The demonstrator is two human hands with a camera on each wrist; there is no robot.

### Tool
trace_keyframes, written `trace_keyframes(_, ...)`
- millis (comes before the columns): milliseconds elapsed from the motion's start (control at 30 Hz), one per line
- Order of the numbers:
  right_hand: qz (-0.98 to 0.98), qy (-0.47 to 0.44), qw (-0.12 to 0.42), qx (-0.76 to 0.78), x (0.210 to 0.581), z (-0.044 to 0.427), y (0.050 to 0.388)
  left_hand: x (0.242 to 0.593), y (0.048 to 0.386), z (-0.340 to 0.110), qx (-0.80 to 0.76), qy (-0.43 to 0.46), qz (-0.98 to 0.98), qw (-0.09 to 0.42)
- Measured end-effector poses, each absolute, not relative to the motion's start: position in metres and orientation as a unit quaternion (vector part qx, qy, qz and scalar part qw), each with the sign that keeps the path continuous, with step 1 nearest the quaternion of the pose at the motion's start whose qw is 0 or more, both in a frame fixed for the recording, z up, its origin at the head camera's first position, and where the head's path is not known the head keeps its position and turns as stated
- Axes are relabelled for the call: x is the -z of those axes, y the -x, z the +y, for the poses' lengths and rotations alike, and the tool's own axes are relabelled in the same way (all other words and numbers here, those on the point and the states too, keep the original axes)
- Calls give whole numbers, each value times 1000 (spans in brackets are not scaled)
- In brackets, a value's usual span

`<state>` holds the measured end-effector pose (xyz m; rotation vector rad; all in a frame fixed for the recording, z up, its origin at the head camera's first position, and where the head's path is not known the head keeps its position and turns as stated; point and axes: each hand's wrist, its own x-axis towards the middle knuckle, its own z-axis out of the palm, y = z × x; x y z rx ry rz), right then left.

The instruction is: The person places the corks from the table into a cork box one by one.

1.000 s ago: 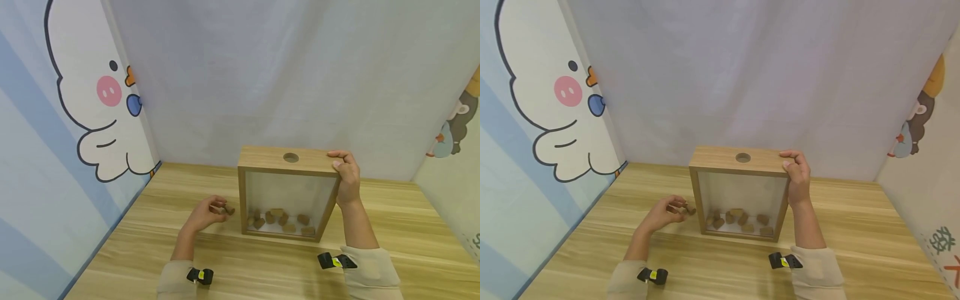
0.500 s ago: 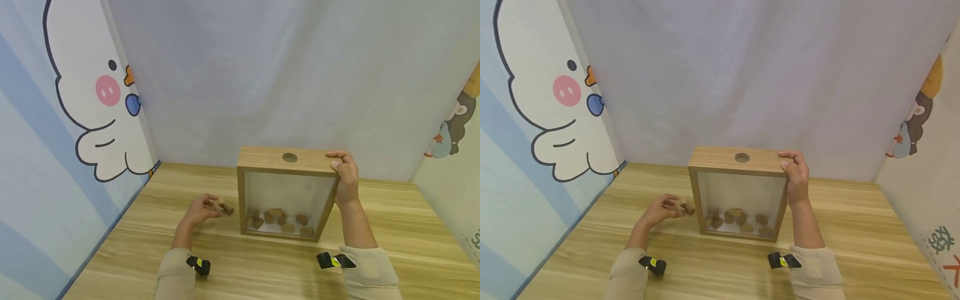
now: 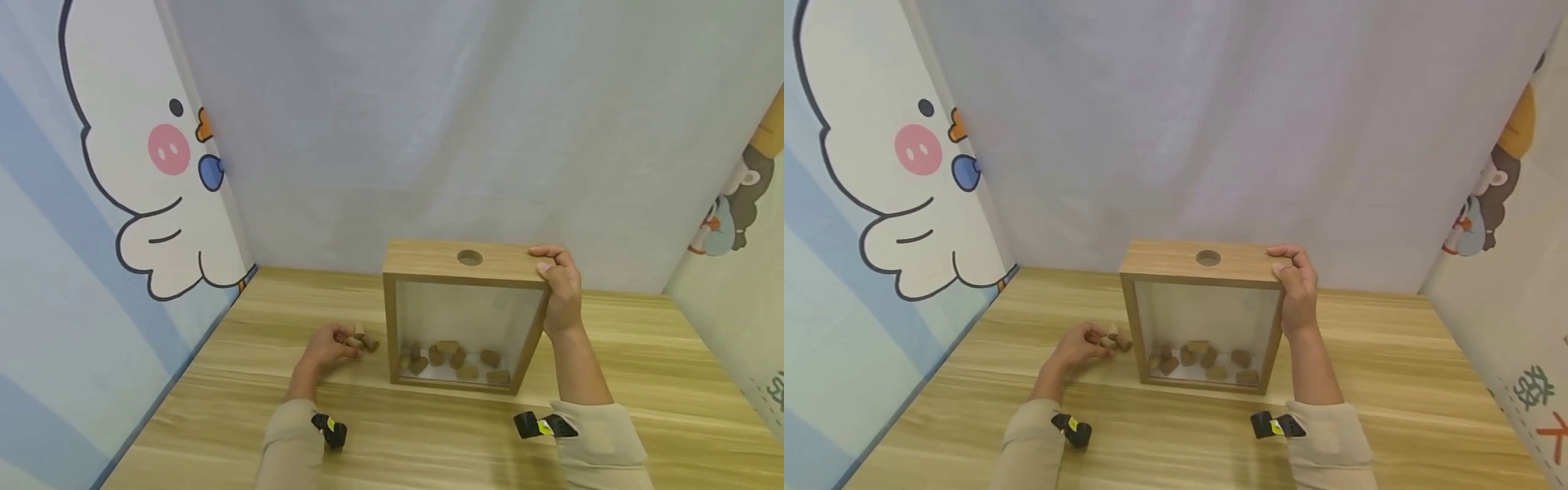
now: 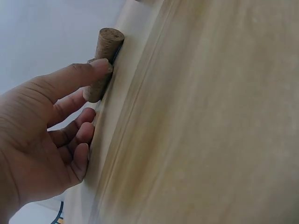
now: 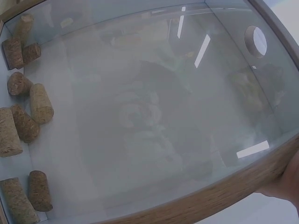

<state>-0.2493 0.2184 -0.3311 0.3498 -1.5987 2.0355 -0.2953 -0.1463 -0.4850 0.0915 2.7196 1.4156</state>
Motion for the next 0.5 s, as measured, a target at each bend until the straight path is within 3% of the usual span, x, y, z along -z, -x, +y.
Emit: trace_keyframes(500, -598, -130, 256, -748, 331, 220, 251, 472, 285, -147, -499, -32, 865, 43)
